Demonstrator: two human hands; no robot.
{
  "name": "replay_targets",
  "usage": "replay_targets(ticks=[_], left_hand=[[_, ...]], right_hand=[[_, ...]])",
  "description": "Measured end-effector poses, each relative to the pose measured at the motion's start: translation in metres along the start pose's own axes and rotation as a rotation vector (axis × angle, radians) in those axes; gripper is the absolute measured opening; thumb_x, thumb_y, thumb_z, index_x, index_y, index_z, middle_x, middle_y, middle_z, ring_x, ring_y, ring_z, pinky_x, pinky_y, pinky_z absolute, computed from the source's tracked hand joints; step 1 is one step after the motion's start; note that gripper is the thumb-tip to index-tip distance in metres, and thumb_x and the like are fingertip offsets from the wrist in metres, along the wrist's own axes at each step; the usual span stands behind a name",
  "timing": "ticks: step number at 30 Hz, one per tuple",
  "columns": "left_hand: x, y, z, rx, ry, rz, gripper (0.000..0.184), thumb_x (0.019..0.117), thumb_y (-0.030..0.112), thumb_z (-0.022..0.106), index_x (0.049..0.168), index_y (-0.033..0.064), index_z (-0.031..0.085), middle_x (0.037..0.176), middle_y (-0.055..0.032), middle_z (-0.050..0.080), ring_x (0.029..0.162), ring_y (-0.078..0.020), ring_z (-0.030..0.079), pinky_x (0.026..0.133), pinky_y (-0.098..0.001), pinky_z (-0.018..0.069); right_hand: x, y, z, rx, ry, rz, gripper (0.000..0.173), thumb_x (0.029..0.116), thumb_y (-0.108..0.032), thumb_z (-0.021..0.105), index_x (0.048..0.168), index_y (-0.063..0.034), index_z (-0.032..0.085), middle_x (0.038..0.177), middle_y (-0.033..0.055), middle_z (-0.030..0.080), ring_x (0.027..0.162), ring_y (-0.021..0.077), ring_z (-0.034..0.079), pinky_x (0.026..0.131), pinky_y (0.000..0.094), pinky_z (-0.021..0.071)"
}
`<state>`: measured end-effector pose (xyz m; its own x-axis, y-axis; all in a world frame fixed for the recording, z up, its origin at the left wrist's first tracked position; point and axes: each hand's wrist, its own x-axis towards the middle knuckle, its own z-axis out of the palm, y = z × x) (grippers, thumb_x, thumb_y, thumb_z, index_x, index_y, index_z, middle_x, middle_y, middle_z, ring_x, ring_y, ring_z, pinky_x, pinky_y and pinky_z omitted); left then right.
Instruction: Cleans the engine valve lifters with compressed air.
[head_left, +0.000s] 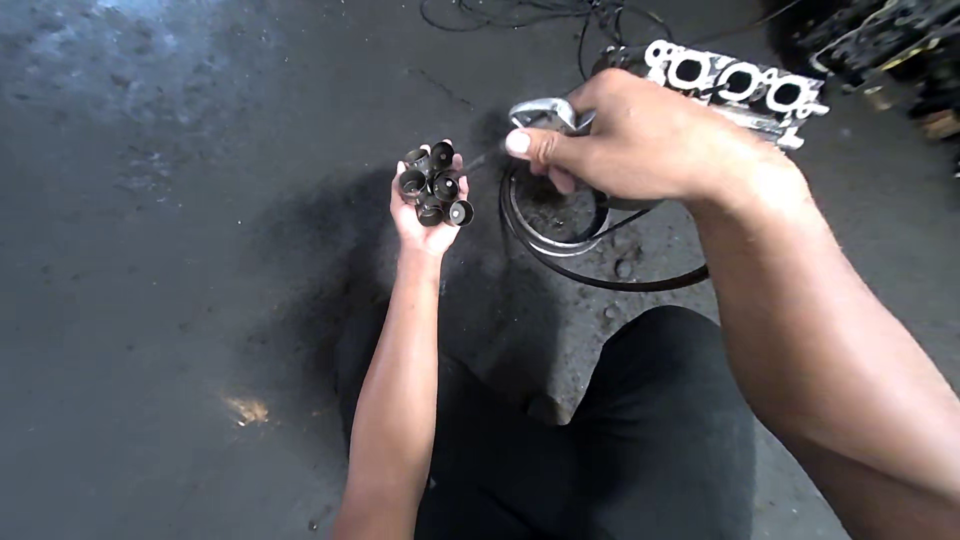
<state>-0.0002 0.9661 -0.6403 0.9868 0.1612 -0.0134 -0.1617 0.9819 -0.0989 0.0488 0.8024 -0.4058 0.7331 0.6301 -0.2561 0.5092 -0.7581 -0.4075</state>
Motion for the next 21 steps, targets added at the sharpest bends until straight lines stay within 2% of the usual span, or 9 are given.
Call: replay_targets(ticks=[1, 4, 5, 7, 10, 13, 16, 19, 21], left_hand=[[0.000, 0.000, 0.000, 0.008, -0.006, 0.001, 0.055, 0.1029, 0.057, 0.034, 0.121, 0.0119, 0.060, 0.120, -0.0162, 0.065, 0.101, -0.0292, 0.068, 0.081, -0.0417, 0.0596], [-0.001, -0.001, -0.001, 0.024, 0.003, -0.008, 0.056, 0.1027, 0.057, 0.033, 0.120, 0.0115, 0.059, 0.117, -0.0163, 0.065, 0.097, -0.0284, 0.069, 0.078, -0.0412, 0.0599], [0.000, -0.002, -0.001, 0.033, -0.006, -0.008, 0.056, 0.1031, 0.057, 0.032, 0.121, 0.0116, 0.059, 0.116, -0.0159, 0.066, 0.096, -0.0279, 0.068, 0.078, -0.0408, 0.0597], [0.002, -0.001, -0.001, 0.040, -0.020, -0.004, 0.056, 0.1033, 0.057, 0.032, 0.119, 0.0124, 0.061, 0.113, -0.0148, 0.067, 0.095, -0.0266, 0.069, 0.079, -0.0401, 0.0591], [-0.002, -0.001, -0.001, 0.029, 0.013, -0.001, 0.055, 0.1031, 0.057, 0.034, 0.120, 0.0121, 0.060, 0.116, -0.0156, 0.067, 0.097, -0.0282, 0.069, 0.079, -0.0414, 0.0599], [-0.002, 0.000, 0.000, 0.041, -0.012, 0.011, 0.053, 0.1032, 0.055, 0.033, 0.118, 0.0132, 0.062, 0.112, -0.0134, 0.069, 0.098, -0.0263, 0.069, 0.082, -0.0410, 0.0593], [-0.004, 0.001, -0.001, 0.043, 0.003, 0.018, 0.054, 0.1037, 0.055, 0.032, 0.117, 0.0125, 0.062, 0.112, -0.0146, 0.068, 0.098, -0.0273, 0.069, 0.080, -0.0414, 0.0594], [-0.002, 0.003, 0.001, 0.028, 0.019, 0.007, 0.055, 0.1028, 0.057, 0.034, 0.122, 0.0127, 0.060, 0.122, -0.0157, 0.066, 0.104, -0.0286, 0.069, 0.082, -0.0414, 0.0596], [-0.003, 0.005, -0.003, 0.039, 0.006, 0.009, 0.056, 0.1032, 0.057, 0.032, 0.123, 0.0126, 0.059, 0.125, -0.0157, 0.064, 0.105, -0.0292, 0.068, 0.082, -0.0423, 0.0595]], right_hand=[[0.000, -0.003, 0.000, -0.005, -0.007, -0.014, 0.050, 0.0995, -0.064, 0.050, 0.082, -0.0212, 0.070, 0.061, -0.0056, 0.061, 0.053, 0.0096, 0.059, 0.049, 0.0367, 0.0501], [0.006, -0.009, 0.005, -0.085, 0.025, 0.038, 0.056, 0.0970, -0.070, 0.048, 0.079, -0.0194, 0.064, 0.064, -0.0008, 0.060, 0.059, 0.0185, 0.060, 0.054, 0.0493, 0.0477], [0.006, -0.010, 0.006, -0.092, 0.024, 0.041, 0.057, 0.0967, -0.070, 0.048, 0.078, -0.0192, 0.063, 0.063, -0.0004, 0.059, 0.059, 0.0194, 0.060, 0.054, 0.0500, 0.0477], [0.007, -0.013, 0.007, -0.090, -0.006, 0.007, 0.056, 0.0969, -0.069, 0.049, 0.074, -0.0200, 0.062, 0.060, -0.0013, 0.057, 0.055, 0.0180, 0.058, 0.051, 0.0476, 0.0462], [0.003, -0.018, 0.012, -0.150, 0.007, 0.029, 0.056, 0.0974, -0.069, 0.049, 0.078, -0.0186, 0.062, 0.063, 0.0006, 0.058, 0.060, 0.0213, 0.060, 0.054, 0.0505, 0.0471], [-0.004, -0.018, 0.011, -0.144, -0.018, -0.004, 0.057, 0.0964, -0.071, 0.048, 0.076, -0.0204, 0.063, 0.060, -0.0010, 0.057, 0.055, 0.0184, 0.058, 0.050, 0.0471, 0.0469], [-0.012, -0.018, 0.019, -0.183, 0.039, 0.027, 0.060, 0.0968, -0.072, 0.046, 0.078, -0.0176, 0.063, 0.063, 0.0029, 0.056, 0.059, 0.0236, 0.060, 0.053, 0.0511, 0.0459], [-0.017, -0.016, 0.023, -0.135, -0.013, -0.040, 0.060, 0.0956, -0.072, 0.047, 0.075, -0.0190, 0.064, 0.059, 0.0001, 0.056, 0.055, 0.0192, 0.059, 0.050, 0.0473, 0.0472], [-0.017, -0.018, 0.027, -0.105, -0.015, -0.065, 0.060, 0.0955, -0.073, 0.046, 0.075, -0.0188, 0.063, 0.060, -0.0003, 0.053, 0.055, 0.0184, 0.056, 0.050, 0.0454, 0.0445]])
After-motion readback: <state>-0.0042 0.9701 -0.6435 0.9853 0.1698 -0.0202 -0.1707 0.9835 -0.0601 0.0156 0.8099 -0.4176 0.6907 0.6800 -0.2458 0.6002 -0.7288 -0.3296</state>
